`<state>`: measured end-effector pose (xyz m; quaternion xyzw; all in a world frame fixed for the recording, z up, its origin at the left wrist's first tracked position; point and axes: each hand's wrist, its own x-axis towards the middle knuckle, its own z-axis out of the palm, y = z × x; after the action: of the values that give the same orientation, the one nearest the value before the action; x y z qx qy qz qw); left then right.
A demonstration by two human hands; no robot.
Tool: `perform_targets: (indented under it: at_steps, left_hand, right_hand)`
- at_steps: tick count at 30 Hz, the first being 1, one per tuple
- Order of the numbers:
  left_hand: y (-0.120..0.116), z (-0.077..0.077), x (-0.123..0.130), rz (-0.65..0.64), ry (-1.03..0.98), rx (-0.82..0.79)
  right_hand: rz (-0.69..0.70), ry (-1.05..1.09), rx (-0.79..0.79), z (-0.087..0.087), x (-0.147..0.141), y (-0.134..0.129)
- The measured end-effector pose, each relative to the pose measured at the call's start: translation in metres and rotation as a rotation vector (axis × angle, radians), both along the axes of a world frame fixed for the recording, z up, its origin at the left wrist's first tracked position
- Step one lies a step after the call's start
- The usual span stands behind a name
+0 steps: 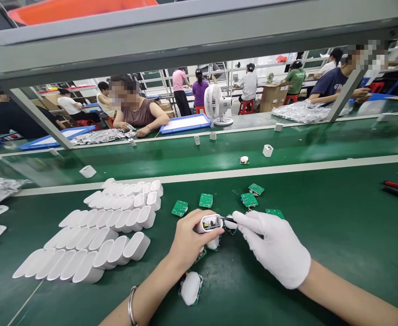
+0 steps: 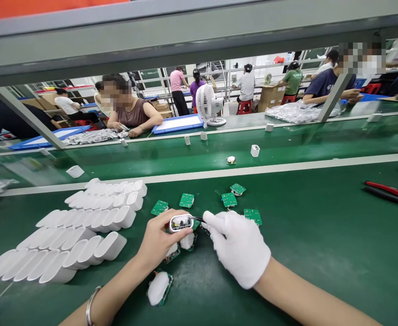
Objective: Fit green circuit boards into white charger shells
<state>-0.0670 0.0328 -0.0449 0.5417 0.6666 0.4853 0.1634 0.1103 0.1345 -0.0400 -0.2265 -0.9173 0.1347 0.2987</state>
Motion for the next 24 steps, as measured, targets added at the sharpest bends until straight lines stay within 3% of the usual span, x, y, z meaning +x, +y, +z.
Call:
perform_targets:
  at_steps: [7, 13, 16, 20, 22, 24]
  left_hand:
    - [0.001, -0.001, -0.003, -0.047, -0.013, 0.005]
    - [0.002, -0.004, -0.007, 0.021, -0.035, 0.044]
    - [0.003, -0.008, -0.007, -0.015, -0.056, 0.105]
    - [0.003, -0.015, -0.005, -0.025, -0.090, 0.119]
    - [0.002, -0.018, -0.004, -0.006, -0.066, 0.117]
    - [0.001, -0.019, -0.003, -0.016, 0.033, 0.187]
  right_hand:
    - [0.105, -0.005, -0.119, 0.003, 0.000, 0.006]
    - [-0.090, -0.152, -0.224, 0.013, 0.011, 0.030]
    - [-0.094, -0.262, -0.156, 0.008, 0.008, 0.033]
    - [0.094, -0.413, 0.018, 0.002, -0.001, 0.015]
    - [0.105, -0.312, 0.021, 0.000, -0.002, 0.005]
    - [0.086, -0.076, 0.009, -0.001, -0.001, -0.001]
